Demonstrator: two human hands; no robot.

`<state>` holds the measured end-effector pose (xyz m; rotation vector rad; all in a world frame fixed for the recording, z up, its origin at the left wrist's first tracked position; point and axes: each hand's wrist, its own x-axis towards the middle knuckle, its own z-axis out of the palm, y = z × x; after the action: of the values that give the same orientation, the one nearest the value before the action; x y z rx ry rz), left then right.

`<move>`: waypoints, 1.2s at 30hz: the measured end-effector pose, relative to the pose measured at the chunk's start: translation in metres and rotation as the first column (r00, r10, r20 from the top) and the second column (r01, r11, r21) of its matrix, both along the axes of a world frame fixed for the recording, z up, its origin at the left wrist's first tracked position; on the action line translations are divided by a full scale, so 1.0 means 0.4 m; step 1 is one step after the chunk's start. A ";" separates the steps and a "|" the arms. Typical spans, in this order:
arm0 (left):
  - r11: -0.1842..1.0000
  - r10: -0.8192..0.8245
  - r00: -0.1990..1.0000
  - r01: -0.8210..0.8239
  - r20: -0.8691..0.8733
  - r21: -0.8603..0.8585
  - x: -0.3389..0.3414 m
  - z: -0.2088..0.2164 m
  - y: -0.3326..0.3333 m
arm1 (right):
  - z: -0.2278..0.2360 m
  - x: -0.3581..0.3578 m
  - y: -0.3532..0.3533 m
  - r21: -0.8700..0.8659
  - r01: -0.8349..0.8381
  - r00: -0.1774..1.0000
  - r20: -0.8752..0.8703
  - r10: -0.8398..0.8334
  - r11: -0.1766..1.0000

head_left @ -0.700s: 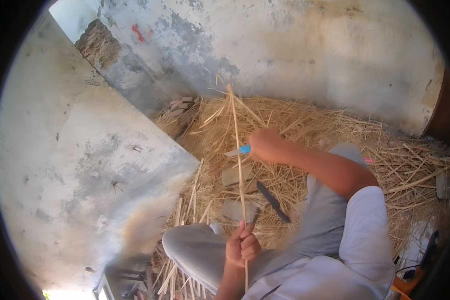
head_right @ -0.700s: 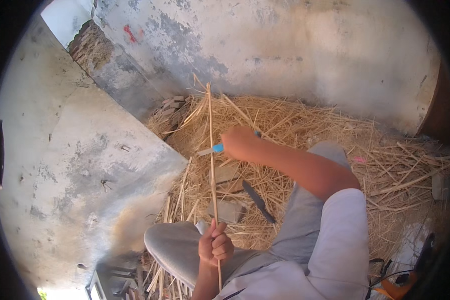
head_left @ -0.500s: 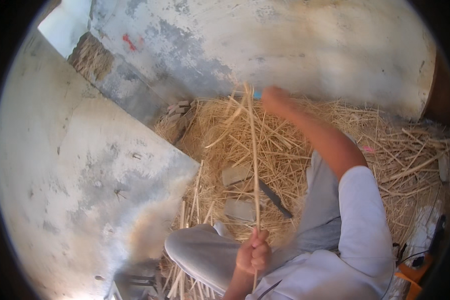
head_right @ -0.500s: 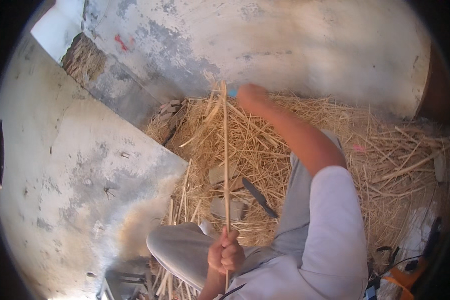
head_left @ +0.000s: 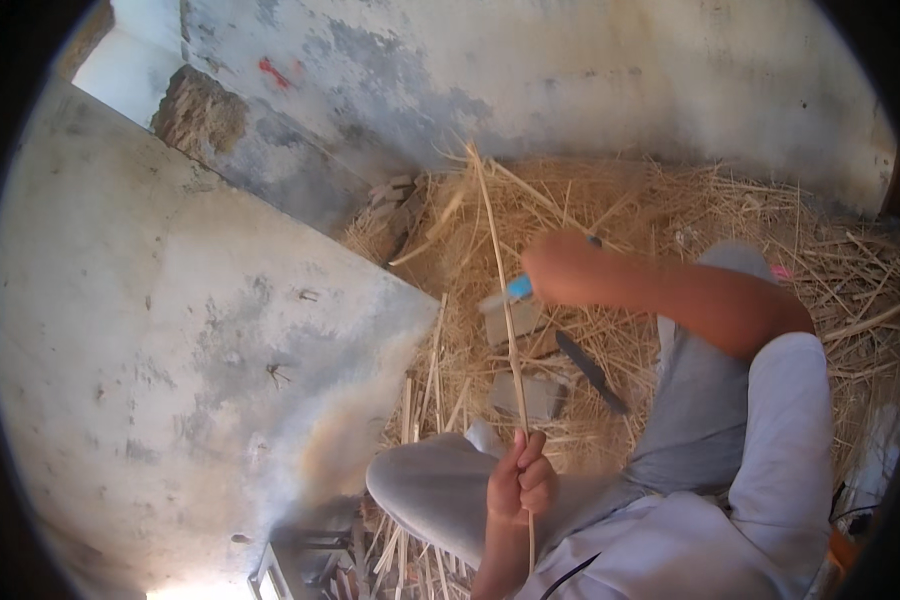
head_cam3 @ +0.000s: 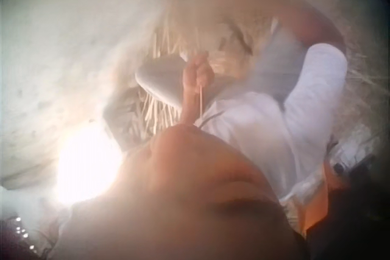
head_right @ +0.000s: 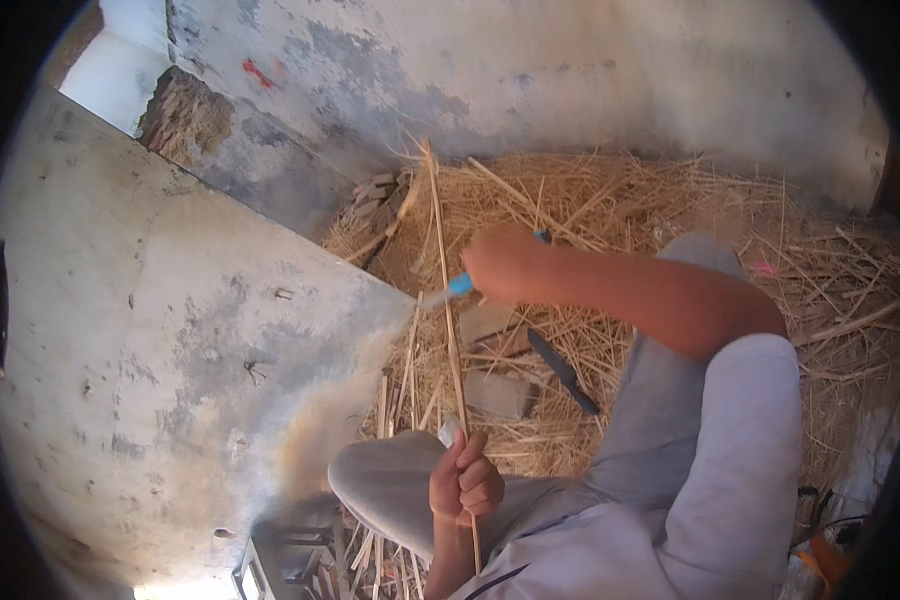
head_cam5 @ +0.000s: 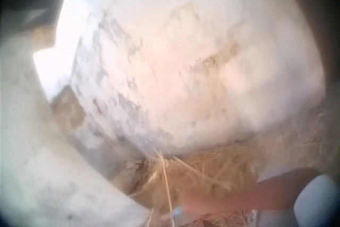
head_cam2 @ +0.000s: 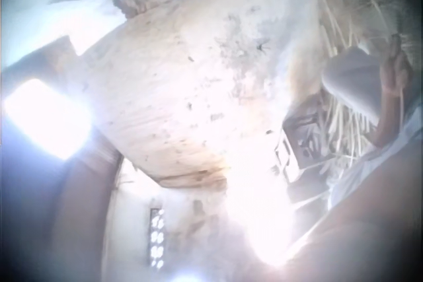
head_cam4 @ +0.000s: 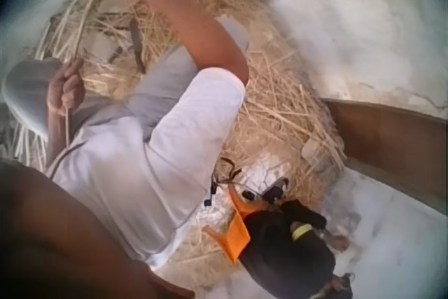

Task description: The person sits on a straw-covered floor and uses a knife to shave and smooth thin wooden sticks. They hold the sticks with one hand and scrape the blade along the length to remove bark and smooth the surface, occasionally rotating the sticks to work on different sides.

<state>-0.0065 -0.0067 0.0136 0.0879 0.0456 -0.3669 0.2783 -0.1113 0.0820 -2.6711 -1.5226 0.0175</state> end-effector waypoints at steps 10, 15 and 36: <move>0.605 -0.161 0.984 0.042 0.071 0.795 -0.163 0.165 -0.144 | -0.073 0.459 -0.097 0.418 0.650 0.759 -0.368 -0.536 0.634; 0.829 0.212 0.972 -0.124 -0.102 0.545 -0.043 0.099 0.007 | -0.051 0.500 -0.131 0.348 0.799 0.596 -0.565 -0.571 0.490; 0.707 0.235 0.961 -0.068 -0.144 0.704 0.026 0.106 -0.026 | 0.009 0.155 0.079 0.521 0.337 0.941 -0.196 -0.275 0.784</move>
<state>0.0038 -0.0172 0.0559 0.7975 0.4196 -0.1711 0.3404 -0.0797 0.0854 -2.3517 -0.8608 -0.2486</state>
